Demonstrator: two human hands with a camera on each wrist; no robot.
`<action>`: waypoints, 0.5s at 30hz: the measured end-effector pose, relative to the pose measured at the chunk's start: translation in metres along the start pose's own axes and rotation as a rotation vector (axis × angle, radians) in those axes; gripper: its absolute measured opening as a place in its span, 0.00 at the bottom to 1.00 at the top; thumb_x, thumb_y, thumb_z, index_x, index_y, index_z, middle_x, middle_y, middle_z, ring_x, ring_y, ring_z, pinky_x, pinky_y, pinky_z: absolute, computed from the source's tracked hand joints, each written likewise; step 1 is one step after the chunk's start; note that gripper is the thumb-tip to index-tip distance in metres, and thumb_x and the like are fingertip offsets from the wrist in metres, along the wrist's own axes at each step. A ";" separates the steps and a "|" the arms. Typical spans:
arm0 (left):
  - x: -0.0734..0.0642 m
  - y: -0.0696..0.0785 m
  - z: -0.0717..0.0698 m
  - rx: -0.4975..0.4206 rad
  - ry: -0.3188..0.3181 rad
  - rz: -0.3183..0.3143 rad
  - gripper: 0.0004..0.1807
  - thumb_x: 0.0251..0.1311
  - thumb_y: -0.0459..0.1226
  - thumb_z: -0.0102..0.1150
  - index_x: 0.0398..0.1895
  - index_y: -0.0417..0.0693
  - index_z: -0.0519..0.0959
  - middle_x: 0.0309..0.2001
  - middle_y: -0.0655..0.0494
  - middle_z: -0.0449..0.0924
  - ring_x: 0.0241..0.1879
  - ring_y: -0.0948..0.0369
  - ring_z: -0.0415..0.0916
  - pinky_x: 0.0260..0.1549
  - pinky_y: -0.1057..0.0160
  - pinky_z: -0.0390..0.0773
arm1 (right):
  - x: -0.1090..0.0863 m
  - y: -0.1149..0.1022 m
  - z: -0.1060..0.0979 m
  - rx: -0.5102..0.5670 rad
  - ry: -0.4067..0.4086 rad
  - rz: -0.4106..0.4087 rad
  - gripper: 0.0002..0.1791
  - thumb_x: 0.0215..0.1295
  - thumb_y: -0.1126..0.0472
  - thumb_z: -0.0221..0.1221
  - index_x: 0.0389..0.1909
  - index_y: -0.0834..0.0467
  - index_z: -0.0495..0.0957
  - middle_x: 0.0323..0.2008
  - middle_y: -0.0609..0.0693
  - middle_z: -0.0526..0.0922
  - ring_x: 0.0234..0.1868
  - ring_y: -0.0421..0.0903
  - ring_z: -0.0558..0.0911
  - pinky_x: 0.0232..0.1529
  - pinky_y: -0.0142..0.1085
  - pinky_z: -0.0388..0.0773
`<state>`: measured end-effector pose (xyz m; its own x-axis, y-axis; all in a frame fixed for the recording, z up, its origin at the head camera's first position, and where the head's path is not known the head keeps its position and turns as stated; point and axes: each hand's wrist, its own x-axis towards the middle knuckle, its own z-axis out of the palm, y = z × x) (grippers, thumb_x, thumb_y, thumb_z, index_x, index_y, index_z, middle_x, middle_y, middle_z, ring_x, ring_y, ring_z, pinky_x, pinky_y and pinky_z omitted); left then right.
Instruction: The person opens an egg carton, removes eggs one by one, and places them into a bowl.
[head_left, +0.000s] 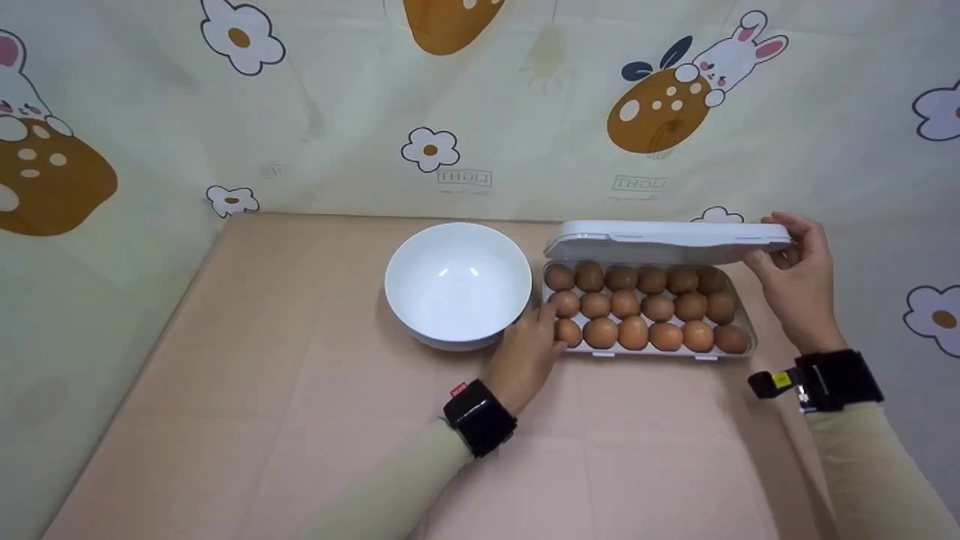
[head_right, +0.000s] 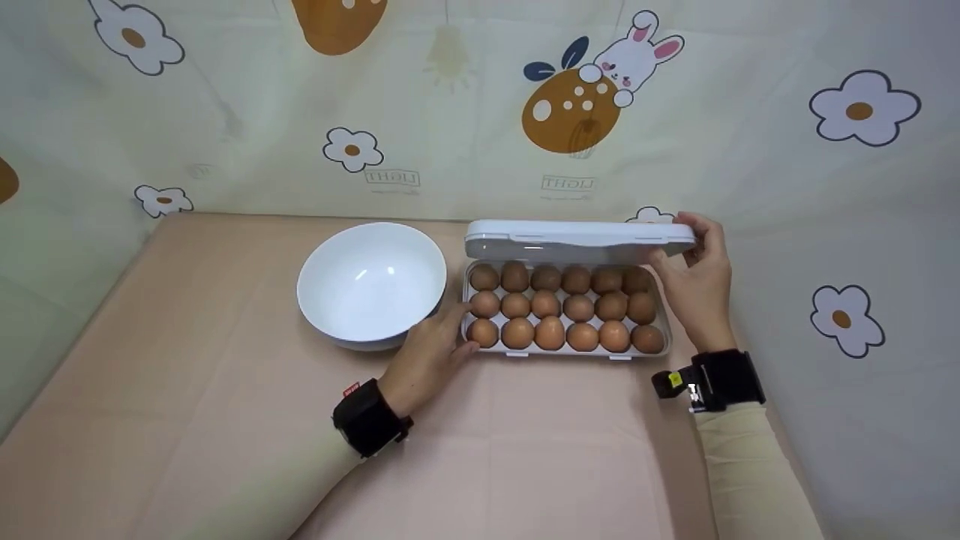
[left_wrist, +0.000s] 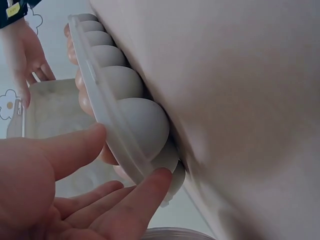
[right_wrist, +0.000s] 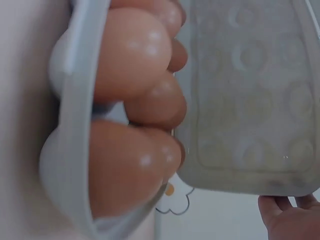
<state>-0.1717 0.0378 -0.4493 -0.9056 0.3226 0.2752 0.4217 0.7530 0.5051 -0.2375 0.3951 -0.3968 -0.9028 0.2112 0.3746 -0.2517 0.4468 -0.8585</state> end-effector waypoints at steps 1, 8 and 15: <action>0.000 0.000 0.000 0.001 -0.002 -0.005 0.30 0.67 0.35 0.72 0.69 0.38 0.72 0.57 0.42 0.85 0.59 0.49 0.83 0.56 0.54 0.83 | 0.003 -0.001 0.002 0.041 0.003 0.021 0.35 0.73 0.62 0.67 0.76 0.57 0.63 0.69 0.49 0.70 0.74 0.46 0.71 0.72 0.29 0.67; 0.002 0.001 -0.001 -0.008 -0.026 -0.027 0.32 0.68 0.35 0.70 0.73 0.38 0.70 0.62 0.43 0.82 0.63 0.52 0.81 0.59 0.56 0.82 | 0.025 -0.002 0.006 0.195 0.000 0.123 0.35 0.75 0.55 0.64 0.78 0.53 0.62 0.65 0.47 0.72 0.75 0.47 0.70 0.70 0.29 0.70; 0.003 0.001 -0.002 -0.026 -0.055 -0.036 0.34 0.69 0.34 0.69 0.76 0.40 0.68 0.65 0.44 0.81 0.65 0.54 0.79 0.61 0.58 0.80 | 0.040 -0.004 0.003 0.176 -0.163 0.174 0.38 0.84 0.44 0.48 0.87 0.46 0.45 0.83 0.54 0.54 0.82 0.44 0.56 0.81 0.32 0.49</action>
<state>-0.1743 0.0383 -0.4465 -0.9211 0.3269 0.2114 0.3890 0.7499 0.5350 -0.2739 0.3995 -0.3790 -0.9782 0.1228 0.1677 -0.1320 0.2560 -0.9576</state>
